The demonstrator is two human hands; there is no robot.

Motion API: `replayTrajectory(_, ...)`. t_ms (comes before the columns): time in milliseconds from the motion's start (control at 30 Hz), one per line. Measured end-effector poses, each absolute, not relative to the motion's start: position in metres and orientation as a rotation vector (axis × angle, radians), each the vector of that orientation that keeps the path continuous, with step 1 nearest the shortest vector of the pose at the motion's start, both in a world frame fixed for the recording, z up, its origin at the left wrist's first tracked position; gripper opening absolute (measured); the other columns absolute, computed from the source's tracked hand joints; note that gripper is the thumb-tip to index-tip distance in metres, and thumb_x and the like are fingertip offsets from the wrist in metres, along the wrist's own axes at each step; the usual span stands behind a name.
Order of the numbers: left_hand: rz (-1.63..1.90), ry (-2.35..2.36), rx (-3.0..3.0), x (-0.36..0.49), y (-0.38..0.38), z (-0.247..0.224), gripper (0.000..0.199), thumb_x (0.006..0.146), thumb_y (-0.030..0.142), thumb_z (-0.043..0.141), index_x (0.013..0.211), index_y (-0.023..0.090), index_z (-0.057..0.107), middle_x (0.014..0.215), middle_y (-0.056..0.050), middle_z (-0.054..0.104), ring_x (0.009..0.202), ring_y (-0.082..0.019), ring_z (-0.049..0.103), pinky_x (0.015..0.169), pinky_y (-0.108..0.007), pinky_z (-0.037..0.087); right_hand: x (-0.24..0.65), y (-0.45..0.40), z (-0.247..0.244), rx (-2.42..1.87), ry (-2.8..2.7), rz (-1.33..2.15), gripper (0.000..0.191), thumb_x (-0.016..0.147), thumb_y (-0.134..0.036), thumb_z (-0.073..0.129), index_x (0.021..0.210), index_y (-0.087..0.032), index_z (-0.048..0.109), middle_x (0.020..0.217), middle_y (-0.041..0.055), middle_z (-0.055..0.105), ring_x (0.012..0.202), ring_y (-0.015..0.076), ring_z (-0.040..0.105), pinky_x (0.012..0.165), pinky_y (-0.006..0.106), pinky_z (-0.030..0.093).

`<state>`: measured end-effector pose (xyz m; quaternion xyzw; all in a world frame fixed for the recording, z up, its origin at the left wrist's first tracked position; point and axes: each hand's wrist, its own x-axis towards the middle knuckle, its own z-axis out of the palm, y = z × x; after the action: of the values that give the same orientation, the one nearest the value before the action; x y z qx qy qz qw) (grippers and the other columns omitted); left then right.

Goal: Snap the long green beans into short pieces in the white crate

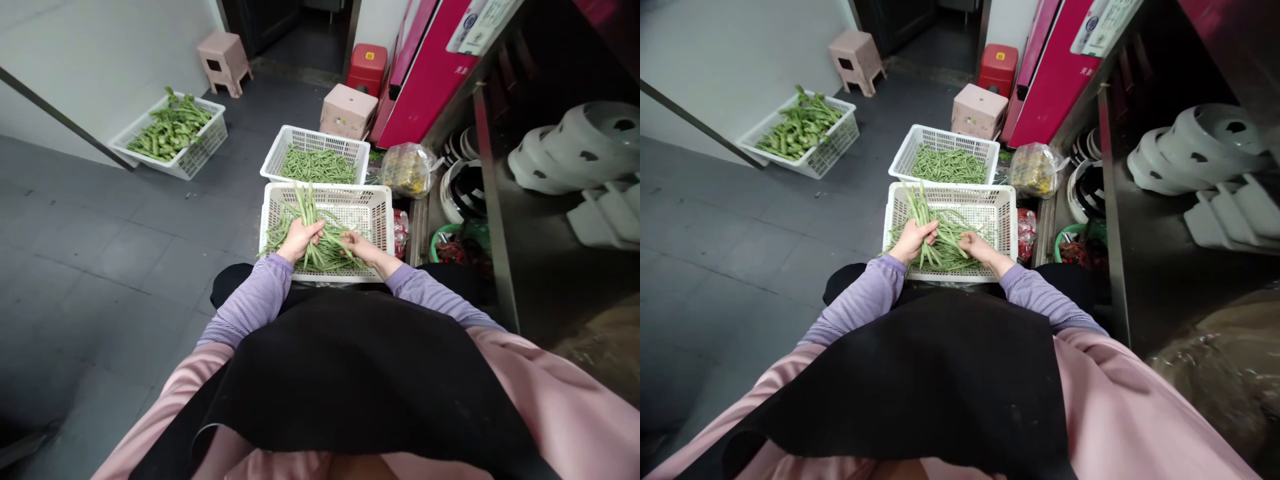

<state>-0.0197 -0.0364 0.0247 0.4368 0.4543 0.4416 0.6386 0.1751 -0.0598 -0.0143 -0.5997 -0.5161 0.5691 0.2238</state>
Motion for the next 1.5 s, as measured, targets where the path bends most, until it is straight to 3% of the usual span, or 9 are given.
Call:
replayTrajectory(133,1.001,0.991,0.927,-0.020,-0.030,0.014,0.033,0.066,0.035,0.081,0.079,0.013,0.059,0.053,0.004,0.055,0.038,-0.005,0.042,0.039,-0.020,0.032,0.161,-0.054,0.015,-1.194,-1.029,2.192,0.030,0.093,-0.043,0.056,0.090,-0.014,0.059,0.054,-0.0042,0.049,0.040,0.0074,0.036,0.041,0.020,0.033)
replayTrajectory(200,1.029,0.999,0.896,-0.021,-0.029,0.012,0.031,0.068,0.033,0.079,0.083,0.013,0.060,0.052,0.006,0.053,0.037,-0.004,0.041,0.038,-0.019,0.031,0.156,-0.057,0.024,-1.139,-0.964,2.278,0.029,0.090,-0.043,0.059,0.090,-0.014,0.059,0.045,-0.0119,0.029,0.035,0.0052,0.018,0.036,0.017,0.018)
replayTrajectory(267,1.048,1.038,0.854,-0.024,-0.030,0.012,0.026,0.072,0.029,0.076,0.083,0.012,0.060,0.052,0.006,0.052,0.037,-0.004,0.041,0.039,-0.019,0.031,0.153,-0.064,0.027,-1.151,-0.938,2.292,0.028,0.087,-0.043,0.063,0.089,-0.015,0.057,0.045,-0.0139,0.022,0.036,0.0049,0.011,0.035,0.017,0.012)
replayTrajectory(600,1.097,1.142,0.752,-0.035,-0.039,0.010,0.012,0.082,0.017,0.066,0.074,0.014,0.058,0.059,-0.002,0.058,0.042,-0.007,0.041,0.044,-0.026,0.032,0.151,-0.088,0.023,-1.222,-0.841,2.338,0.053,0.065,-0.052,0.081,0.066,-0.019,0.039,0.053,-0.0110,0.028,0.040,0.0012,0.015,0.036,0.015,0.013)
replayTrajectory(867,1.066,1.096,0.595,-0.042,-0.037,0.005,0.012,0.079,0.018,0.067,0.076,0.014,0.056,0.053,0.003,0.054,0.037,-0.007,0.040,0.039,-0.023,0.032,0.155,-0.098,0.016,-1.281,-0.833,2.208,0.049,0.065,-0.058,0.079,0.075,-0.021,0.048,0.050,-0.0116,0.022,0.038,0.0033,0.012,0.034,0.016,0.013)
replayTrajectory(1033,0.977,1.177,0.808,-0.036,-0.048,0.010,0.018,0.077,0.016,0.070,0.067,0.014,0.055,0.054,0.004,0.053,0.040,-0.006,0.042,0.042,-0.022,0.035,0.153,-0.088,0.006,-1.274,-0.624,1.914,0.049,0.060,-0.045,0.083,0.066,-0.022,0.041,0.047,-0.0116,0.020,0.036,0.0035,0.016,0.031,0.016,0.020)
replayTrajectory(1267,0.665,1.183,1.232,-0.010,-0.083,0.006,0.023,0.072,0.031,0.079,0.071,0.014,0.064,0.056,0.006,0.053,0.052,-0.009,0.050,0.061,-0.025,0.046,0.164,-0.060,-0.017,-1.469,-0.337,1.557,0.045,0.076,-0.033,0.066,0.062,-0.022,0.025,0.039,-0.0098,0.020,0.030,0.0058,0.018,0.029,0.017,0.020)
replayTrajectory(1400,0.602,1.208,1.181,-0.006,-0.082,-0.006,0.023,0.075,0.035,0.077,0.081,0.015,0.068,0.059,0.005,0.055,0.055,-0.010,0.052,0.064,-0.026,0.048,0.154,-0.074,-0.020,-1.516,-0.559,1.862,0.034,0.069,-0.030,0.071,0.067,-0.023,0.038,0.047,-0.0061,0.042,0.034,0.0088,0.037,0.033,0.019,0.030)
replayTrajectory(1500,0.622,1.388,1.319,-0.006,-0.075,-0.014,0.018,0.076,0.032,0.074,0.077,0.016,0.065,0.062,0.004,0.057,0.067,-0.013,0.058,0.072,-0.027,0.051,0.138,-0.086,-0.014,-1.451,-0.563,2.105,0.034,0.068,-0.032,0.074,0.068,-0.022,0.041,0.047,-0.0080,0.037,0.032,0.0055,0.030,0.033,0.017,0.025)
